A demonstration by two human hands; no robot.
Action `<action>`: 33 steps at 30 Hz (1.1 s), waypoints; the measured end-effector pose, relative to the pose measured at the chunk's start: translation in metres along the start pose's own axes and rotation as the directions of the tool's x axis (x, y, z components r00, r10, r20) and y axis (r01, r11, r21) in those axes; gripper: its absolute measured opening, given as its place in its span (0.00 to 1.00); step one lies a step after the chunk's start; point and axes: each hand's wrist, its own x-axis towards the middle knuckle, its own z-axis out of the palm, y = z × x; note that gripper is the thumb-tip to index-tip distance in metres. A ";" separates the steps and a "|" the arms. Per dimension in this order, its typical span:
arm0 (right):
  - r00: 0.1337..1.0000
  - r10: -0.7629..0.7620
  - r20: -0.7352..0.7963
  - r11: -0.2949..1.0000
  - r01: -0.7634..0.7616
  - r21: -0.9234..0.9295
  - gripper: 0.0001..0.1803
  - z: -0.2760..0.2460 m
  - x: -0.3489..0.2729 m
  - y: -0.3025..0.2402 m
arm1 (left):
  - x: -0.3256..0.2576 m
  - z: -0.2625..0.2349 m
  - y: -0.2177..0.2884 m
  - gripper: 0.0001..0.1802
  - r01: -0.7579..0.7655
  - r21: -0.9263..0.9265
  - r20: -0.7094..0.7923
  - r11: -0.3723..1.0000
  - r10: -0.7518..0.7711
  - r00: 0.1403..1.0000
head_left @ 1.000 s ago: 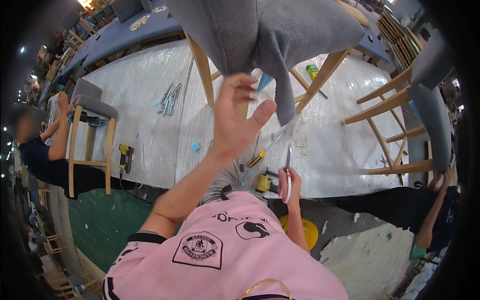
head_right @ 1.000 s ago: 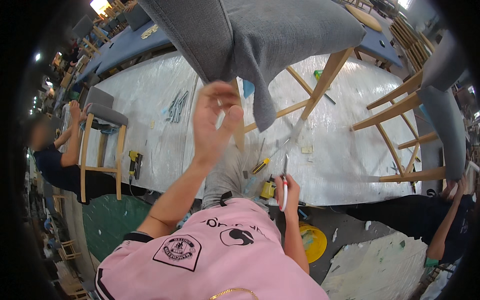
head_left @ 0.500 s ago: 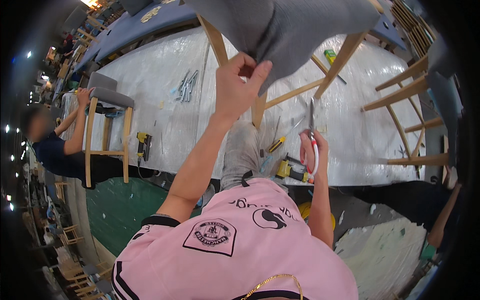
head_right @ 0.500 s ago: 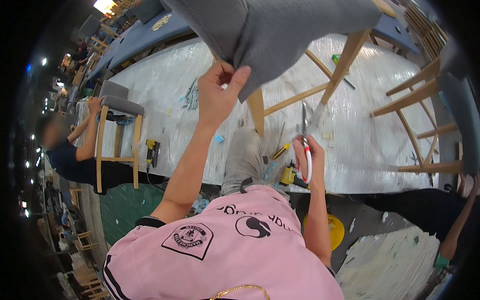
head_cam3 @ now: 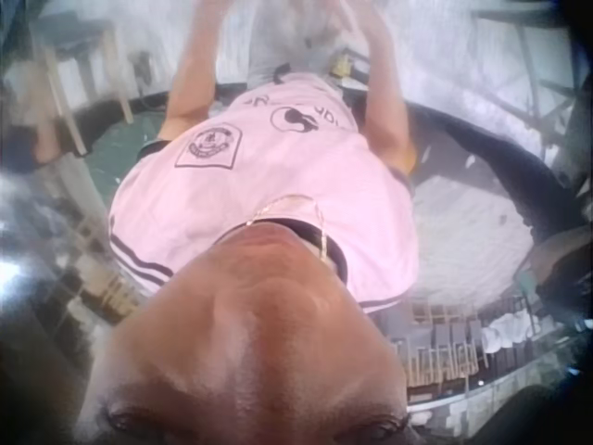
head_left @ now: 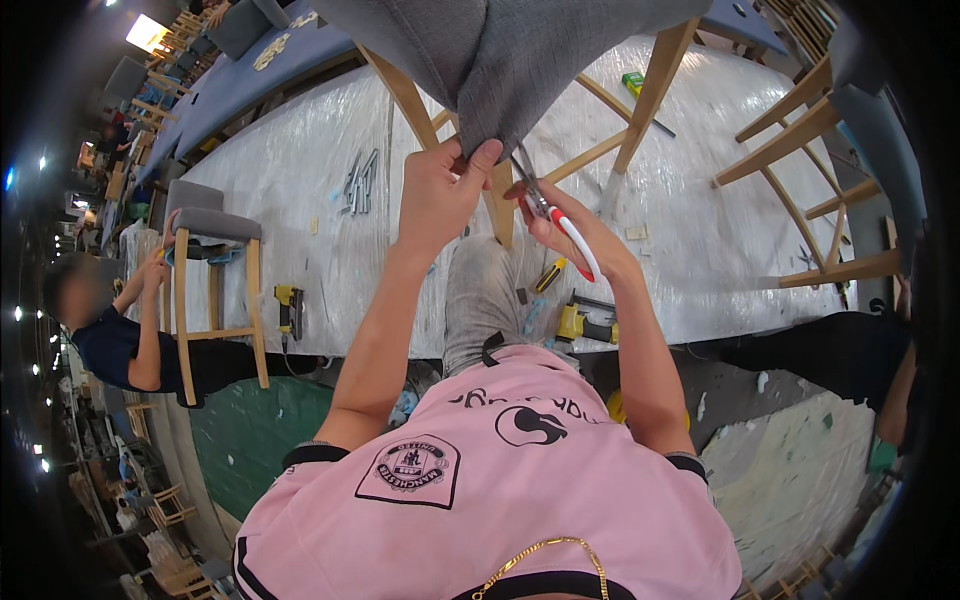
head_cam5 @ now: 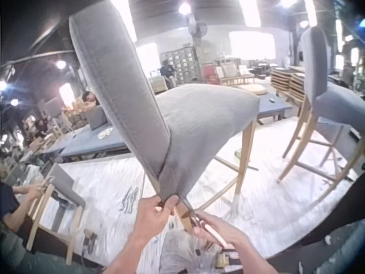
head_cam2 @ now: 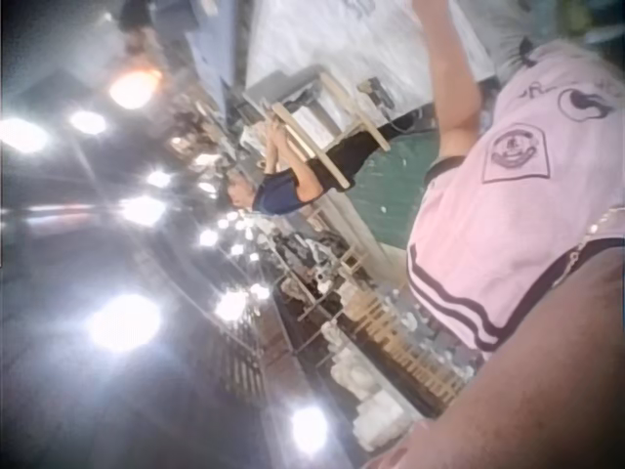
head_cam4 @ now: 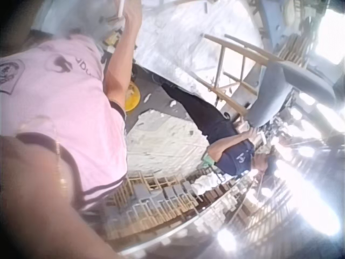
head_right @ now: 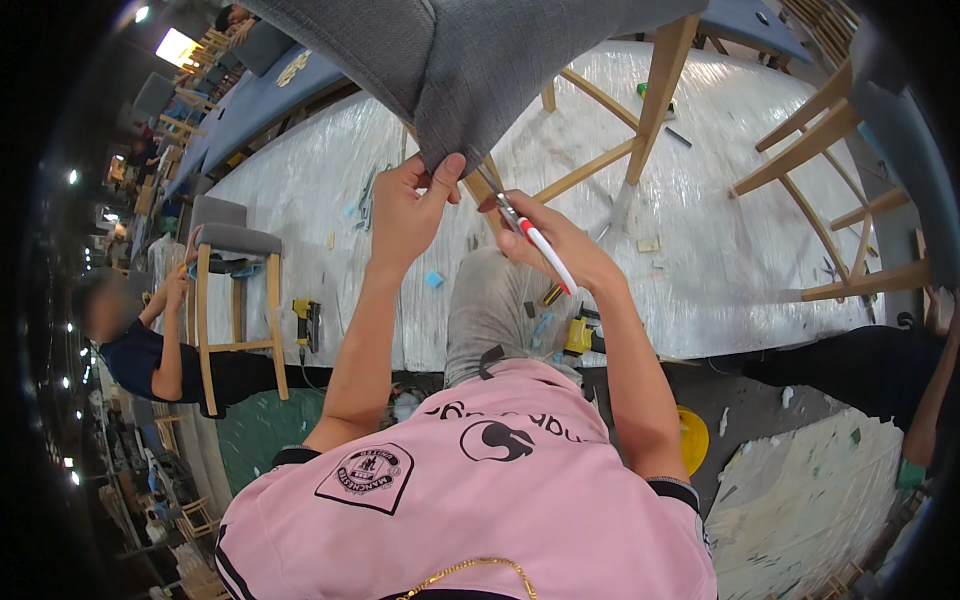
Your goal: The person upholsters a wooden chair by pulling and tucking grey fabric over the seat and backrest. They use a staple gun to secure the fabric, a screwdriver to adjust edges, and scissors to trim excess material. The person repeatedly smooths and adjusts the fabric to ensure a tight fit.
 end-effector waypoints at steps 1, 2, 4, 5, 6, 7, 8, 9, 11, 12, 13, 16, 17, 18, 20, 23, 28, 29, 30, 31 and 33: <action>1.000 -0.001 -0.001 1.000 0.001 0.008 0.37 0.002 0.003 -0.006 | -0.001 0.003 -0.001 0.27 -0.017 -0.007 -0.010 1.000 0.017 1.000; 1.000 -0.002 -0.001 1.000 0.002 0.016 0.37 0.002 0.006 -0.009 | -0.002 0.005 -0.001 0.28 -0.031 -0.025 -0.006 0.999 0.031 1.000; 0.999 -0.035 -0.004 0.999 0.035 -0.014 0.38 -0.001 0.010 -0.008 | -0.004 0.009 -0.002 0.28 -0.057 -0.061 -0.005 0.997 0.057 0.998; 0.999 -0.052 -0.002 0.998 0.052 -0.030 0.39 -0.002 0.012 -0.009 | -0.004 0.007 -0.001 0.28 -0.051 -0.051 0.009 0.997 0.051 0.999; 1.000 0.018 0.002 1.000 -0.018 -0.013 0.39 -0.003 0.009 -0.012 | -0.003 0.006 0.000 0.28 -0.045 -0.041 0.024 0.998 0.046 0.999; 0.996 0.088 0.013 0.996 -0.088 0.000 0.39 -0.003 0.004 -0.017 | -0.004 0.004 0.000 0.28 -0.036 -0.031 0.033 0.999 0.037 0.999; 0.987 0.158 0.024 0.987 -0.158 0.011 0.39 -0.003 0.001 -0.021 | -0.005 0.003 -0.001 0.28 -0.040 -0.039 0.034 0.998 0.042 0.999; 0.995 0.102 0.015 0.994 -0.103 0.024 0.39 -0.002 0.001 -0.019 | -0.007 0.003 -0.002 0.27 -0.044 -0.046 0.037 0.998 0.046 0.998; 1.000 -0.002 -0.016 0.999 0.003 0.053 0.39 0.002 -0.002 -0.011 | -0.011 0.006 0.000 0.27 -0.057 -0.128 0.032 0.990 0.062 0.998; 0.996 -0.069 -0.055 0.997 0.070 0.029 0.39 0.003 0.000 -0.010 | -0.012 0.010 0.004 0.27 -0.068 -0.202 0.018 0.977 0.074 0.997; 0.986 -0.139 -0.090 0.990 0.140 0.004 0.40 0.004 0.005 -0.011 | -0.013 0.011 0.006 0.27 -0.082 -0.272 0.001 0.959 0.085 0.996; 0.949 -0.267 -0.169 0.964 0.264 -0.042 0.39 0.009 0.018 -0.019 | -0.015 0.012 0.000 0.25 -0.072 -0.192 0.015 0.979 0.077 0.997; 0.936 -0.297 -0.190 0.955 0.292 -0.053 0.39 0.009 0.021 -0.023 | -0.015 0.012 -0.001 0.25 -0.066 -0.153 0.018 0.986 0.069 0.997; 0.958 -0.192 -0.214 0.981 0.186 -0.044 0.38 0.010 0.017 -0.028 | -0.015 0.011 -0.002 0.24 -0.059 -0.113 0.020 0.992 0.062 0.998; 0.971 0.016 -0.239 0.999 -0.023 -0.028 0.37 0.016 0.006 -0.035 | -0.015 0.010 -0.006 0.22 -0.066 -0.049 0.013 0.997 0.067 0.998; 0.956 -0.063 -0.288 0.980 0.004 -0.200 0.35 0.010 -0.002 -0.030 | -0.017 0.021 -0.002 0.18 -0.133 0.025 0.024 0.991 0.132 0.991; 0.939 -0.162 -0.303 0.813 -0.047 -0.580 0.30 -0.010 0.004 -0.075 | -0.017 0.034 0.012 0.10 -0.300 0.181 0.024 0.937 0.300 0.954; 0.944 -0.122 -0.307 0.814 -0.081 -0.575 0.30 -0.013 0.004 -0.081 | -0.016 0.035 0.012 0.09 -0.352 0.240 0.013 0.905 0.359 0.933; 0.947 -0.083 -0.310 0.813 -0.116 -0.570 0.29 -0.016 0.004 -0.085 | -0.015 0.036 0.013 0.08 -0.335 0.263 0.018 0.905 0.343 0.939; 0.948 -0.040 -0.317 0.810 -0.155 -0.565 0.29 -0.019 0.002 -0.087 | -0.015 0.039 0.014 0.08 -0.318 0.283 0.025 0.905 0.325 0.945; 0.940 -0.029 -0.339 0.824 -0.169 -0.540 0.32 -0.023 -0.001 -0.084 | -0.015 0.044 0.016 0.06 -0.316 0.283 0.031 0.906 0.320 0.947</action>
